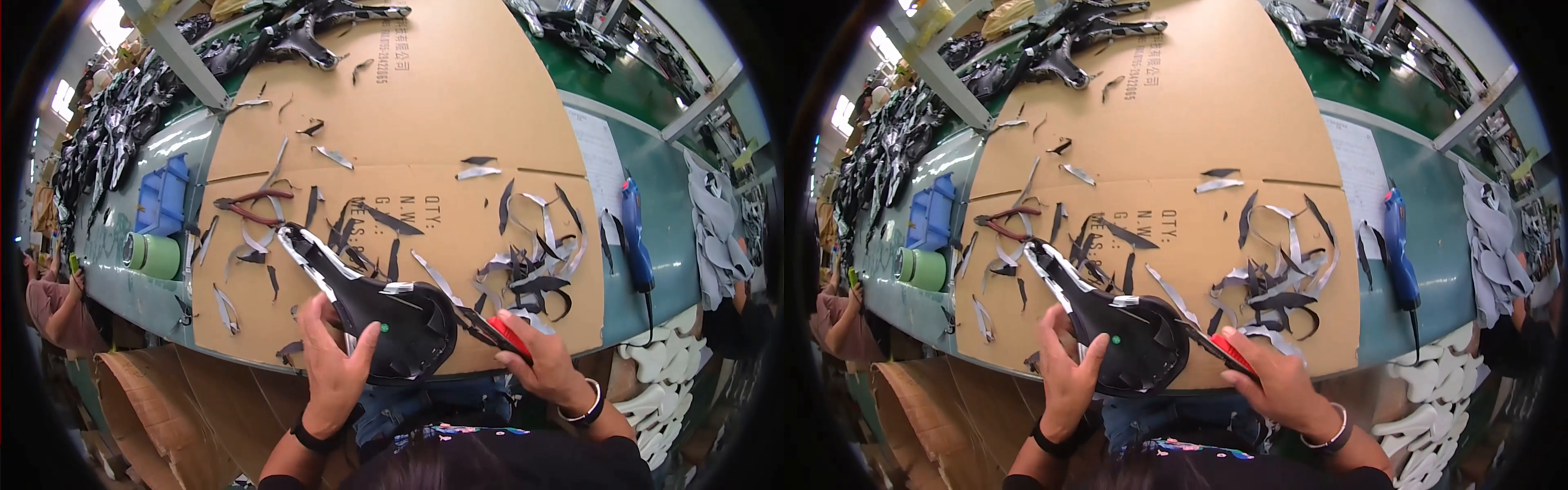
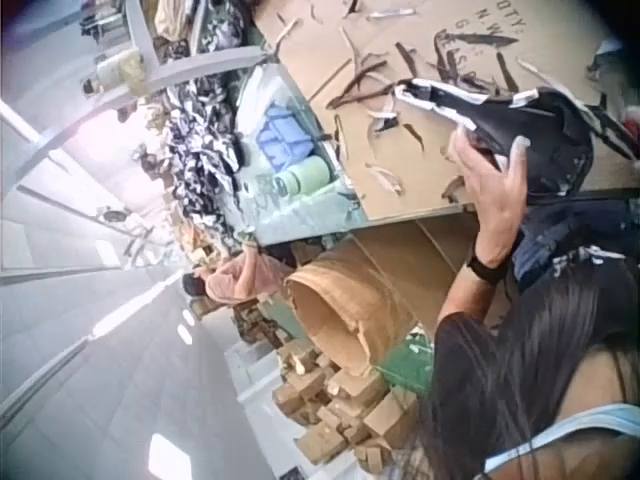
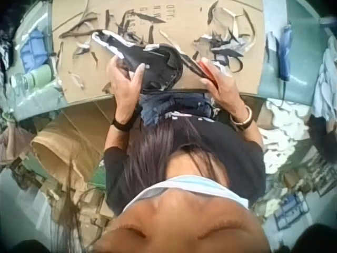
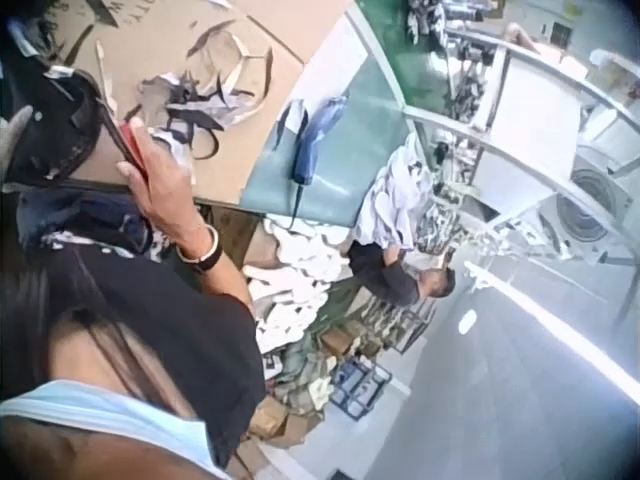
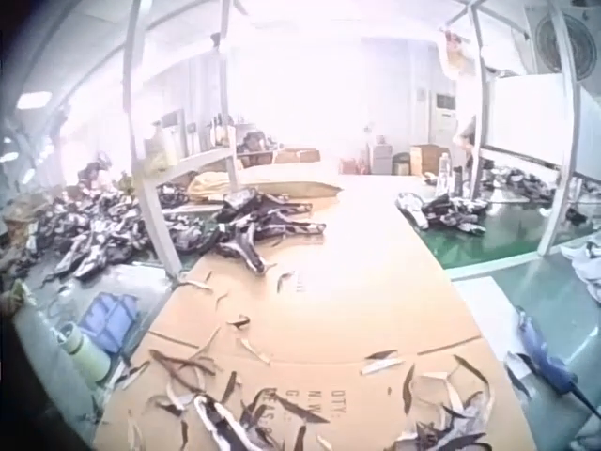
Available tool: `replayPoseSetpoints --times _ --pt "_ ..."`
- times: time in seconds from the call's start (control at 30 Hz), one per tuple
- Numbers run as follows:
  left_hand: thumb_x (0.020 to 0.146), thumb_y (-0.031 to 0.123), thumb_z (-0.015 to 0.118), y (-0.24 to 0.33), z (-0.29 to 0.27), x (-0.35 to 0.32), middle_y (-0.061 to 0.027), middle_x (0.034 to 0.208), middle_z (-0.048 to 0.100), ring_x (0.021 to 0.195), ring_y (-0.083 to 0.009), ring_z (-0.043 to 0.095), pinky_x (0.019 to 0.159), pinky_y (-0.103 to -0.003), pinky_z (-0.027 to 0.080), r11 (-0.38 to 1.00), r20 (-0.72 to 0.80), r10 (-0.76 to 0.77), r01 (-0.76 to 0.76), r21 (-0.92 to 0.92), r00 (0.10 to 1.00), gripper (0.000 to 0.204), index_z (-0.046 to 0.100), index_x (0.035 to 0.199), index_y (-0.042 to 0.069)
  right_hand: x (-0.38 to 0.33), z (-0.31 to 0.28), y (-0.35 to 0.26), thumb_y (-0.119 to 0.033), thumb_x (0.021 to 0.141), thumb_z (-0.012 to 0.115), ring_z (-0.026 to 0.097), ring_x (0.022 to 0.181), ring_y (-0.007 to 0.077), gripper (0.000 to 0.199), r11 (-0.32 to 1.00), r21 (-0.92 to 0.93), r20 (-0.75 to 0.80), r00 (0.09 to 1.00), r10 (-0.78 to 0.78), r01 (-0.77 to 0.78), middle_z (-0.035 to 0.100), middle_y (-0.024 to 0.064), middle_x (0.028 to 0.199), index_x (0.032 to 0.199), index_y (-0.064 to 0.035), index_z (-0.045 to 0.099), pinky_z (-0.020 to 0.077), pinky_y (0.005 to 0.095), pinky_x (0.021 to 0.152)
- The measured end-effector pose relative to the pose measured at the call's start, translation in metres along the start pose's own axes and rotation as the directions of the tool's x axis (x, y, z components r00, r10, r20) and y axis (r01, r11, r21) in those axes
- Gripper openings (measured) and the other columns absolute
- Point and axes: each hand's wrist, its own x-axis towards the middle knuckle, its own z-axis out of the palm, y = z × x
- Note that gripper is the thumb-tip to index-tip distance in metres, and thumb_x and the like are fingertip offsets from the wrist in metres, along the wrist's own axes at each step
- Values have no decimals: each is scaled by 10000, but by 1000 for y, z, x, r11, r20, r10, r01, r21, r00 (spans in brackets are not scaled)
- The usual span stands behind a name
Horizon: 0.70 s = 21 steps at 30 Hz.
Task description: The person picks up a bicycle saddle and trims excess material from its edges using a utility knife. They repeatedly turn the saddle to reach different sides, occasionally clearing scraps from the cardboard workspace by hand before picking up another saddle to repeat the process.
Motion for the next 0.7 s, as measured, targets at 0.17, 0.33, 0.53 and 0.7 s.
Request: replayPoseSetpoints --times 0.17,0.33,0.53,0.7 --pt "660 375 827 39 6 40 -166 1215 520 1170 -344 470 1011 -434 324 514 461 486 -670 536 742 781 478 1242 -12 11 -10 4 -92 764 716 583 606 228 614 959 -232 153 979 -131 164 619 78 780 1344 -119 515 455 327 495" --pt "624 440 823 27 18 66 -102 1065 579 1040 -270 539 937 -398 349 476 705 378 -779 408 600 738 549 1170 26 26 1 3 -96 756 712 531 551 214 639 905 -371 218 967 -132 207 528 54 690 1359 -168 512 419 331 463" --pt "564 458 853 21 24 73 -51 848 573 836 -228 541 834 -346 347 514 705 374 -768 383 602 657 603 1034 73 6 14 9 -97 762 705 516 544 220 703 921 -364 210 975 -66 140 490 56 673 1412 -175 446 412 352 461" --pt "540 459 864 20 24 69 -48 855 582 839 -232 546 823 -345 339 524 681 375 -750 404 629 672 615 1027 71 -10 32 -9 -108 797 692 521 549 276 729 964 -266 169 984 63 -16 509 84 691 1452 -159 376 419 382 466"
